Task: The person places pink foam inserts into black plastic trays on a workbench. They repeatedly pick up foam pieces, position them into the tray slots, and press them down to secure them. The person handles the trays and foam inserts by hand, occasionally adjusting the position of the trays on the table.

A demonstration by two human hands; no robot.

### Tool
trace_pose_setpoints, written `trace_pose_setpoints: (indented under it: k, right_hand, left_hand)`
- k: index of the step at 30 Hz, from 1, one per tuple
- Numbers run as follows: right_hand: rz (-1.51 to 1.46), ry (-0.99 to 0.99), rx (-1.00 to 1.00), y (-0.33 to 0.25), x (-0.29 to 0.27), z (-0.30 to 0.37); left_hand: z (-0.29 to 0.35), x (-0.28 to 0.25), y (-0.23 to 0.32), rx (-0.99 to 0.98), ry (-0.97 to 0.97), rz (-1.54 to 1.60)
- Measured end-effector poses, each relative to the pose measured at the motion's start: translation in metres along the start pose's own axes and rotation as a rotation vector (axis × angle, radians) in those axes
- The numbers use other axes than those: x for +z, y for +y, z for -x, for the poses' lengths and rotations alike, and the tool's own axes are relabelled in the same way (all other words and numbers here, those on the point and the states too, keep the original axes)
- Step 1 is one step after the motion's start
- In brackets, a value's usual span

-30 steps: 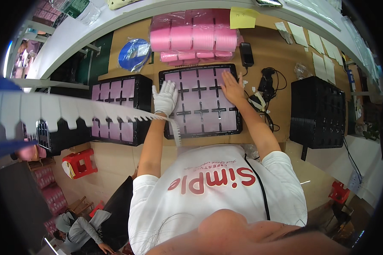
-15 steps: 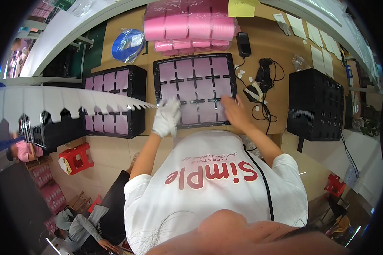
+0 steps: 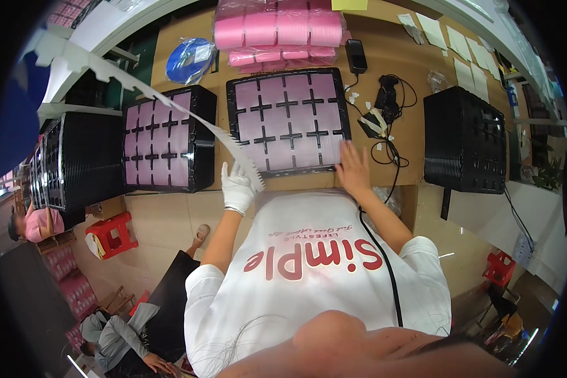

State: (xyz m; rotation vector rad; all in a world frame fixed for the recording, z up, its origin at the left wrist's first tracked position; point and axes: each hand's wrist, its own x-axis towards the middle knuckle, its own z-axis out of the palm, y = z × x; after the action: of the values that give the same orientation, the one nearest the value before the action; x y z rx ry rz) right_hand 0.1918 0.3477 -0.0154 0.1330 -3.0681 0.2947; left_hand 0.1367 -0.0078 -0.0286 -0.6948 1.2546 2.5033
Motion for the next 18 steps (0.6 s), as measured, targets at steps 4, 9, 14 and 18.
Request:
trace_pose_setpoints:
  k: [4, 9, 14, 18]
  right_hand:
    - [-0.761, -0.011, 0.412, 0.017, 0.029, 0.002]
    - [-1.042, 0.003, 0.597, 0.017, 0.05, -0.004]
    - [-0.962, 0.124, 0.549, 0.024, 0.057, -0.012]
    - [-0.899, 0.189, 0.541, 0.006, 0.027, -0.025]
  left_hand:
    - [0.002, 0.003, 0.011, 0.547, 0.213, -1.525]
    - [0.0, 0.0, 0.0, 0.642, 0.468, -1.456]
    - [0.021, 0.047, 0.024, 0.371, 0.27, -0.747]
    - [0.027, 0.044, 0.101, 0.53, 0.375, -0.802]
